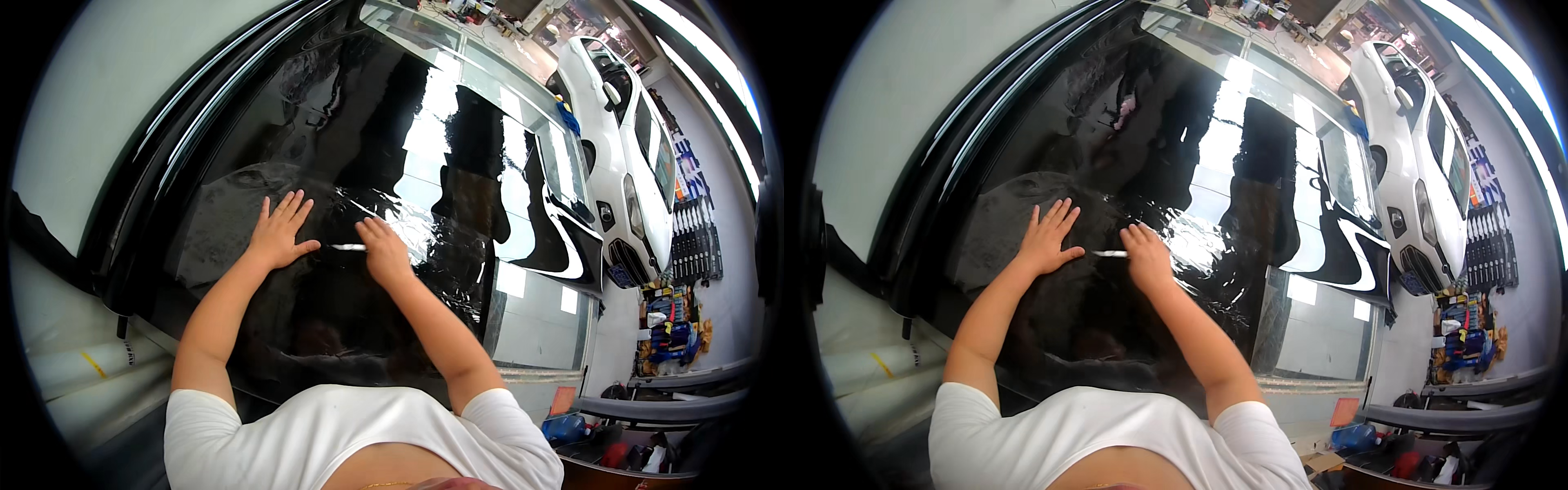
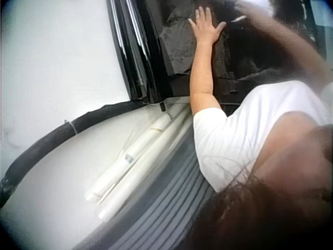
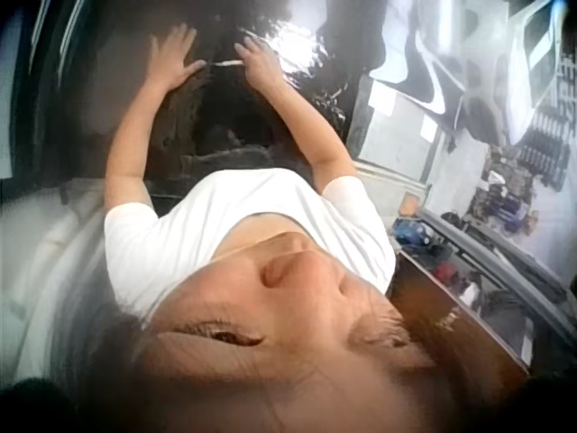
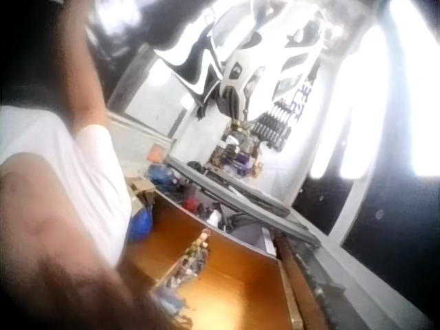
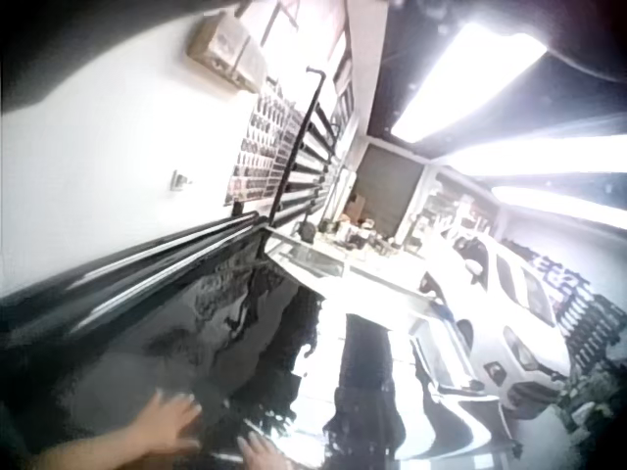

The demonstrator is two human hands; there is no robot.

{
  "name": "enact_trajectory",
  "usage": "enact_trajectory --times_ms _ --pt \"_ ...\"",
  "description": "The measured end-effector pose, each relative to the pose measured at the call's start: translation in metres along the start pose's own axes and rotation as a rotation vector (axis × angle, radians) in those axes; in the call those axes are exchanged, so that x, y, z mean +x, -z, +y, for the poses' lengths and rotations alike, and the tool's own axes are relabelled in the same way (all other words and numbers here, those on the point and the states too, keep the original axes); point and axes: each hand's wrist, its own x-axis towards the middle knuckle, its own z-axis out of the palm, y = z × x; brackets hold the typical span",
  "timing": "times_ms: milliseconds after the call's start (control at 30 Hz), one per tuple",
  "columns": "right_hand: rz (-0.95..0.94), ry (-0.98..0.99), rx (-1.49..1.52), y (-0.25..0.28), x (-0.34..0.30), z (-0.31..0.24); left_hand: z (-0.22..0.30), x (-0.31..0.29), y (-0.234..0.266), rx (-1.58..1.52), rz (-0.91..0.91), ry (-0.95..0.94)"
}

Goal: The person applies a black tint film to a car windshield, smoothing it with hands and a squeegee, then trims the edges with a knife. They later measure and cut a separate tint piece on a workbench using a ruler and knife.

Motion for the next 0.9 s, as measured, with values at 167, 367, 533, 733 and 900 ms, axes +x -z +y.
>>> enact_trajectory --times_ms 167,367,533,733,900 --pt "-0.038 -0.194 -0.142 0.025 0.007 0.061 0.002 -0.003 0.007 -0.002 0.003 0.005" --pt "0.031 -0.063 0.009 0.02 0.004 0.004 -0.001 -0.008 0.001 0.003 0.018 0.018" --pt "-0.027 -0.108 -0.083 0.02 -0.019 0.019 -0.002 -0.005 0.001 0.022 0.017 0.018" --pt "0.018 -0.472 -0.479 0.065 -0.068 0.129 0.0 -0.002 -0.001 0.038 0.035 0.011" --pt "0.043 -0.224 -0.098 0.06 -0.079 0.053 0.001 -0.003 0.001 0.061 -0.004 0.031"
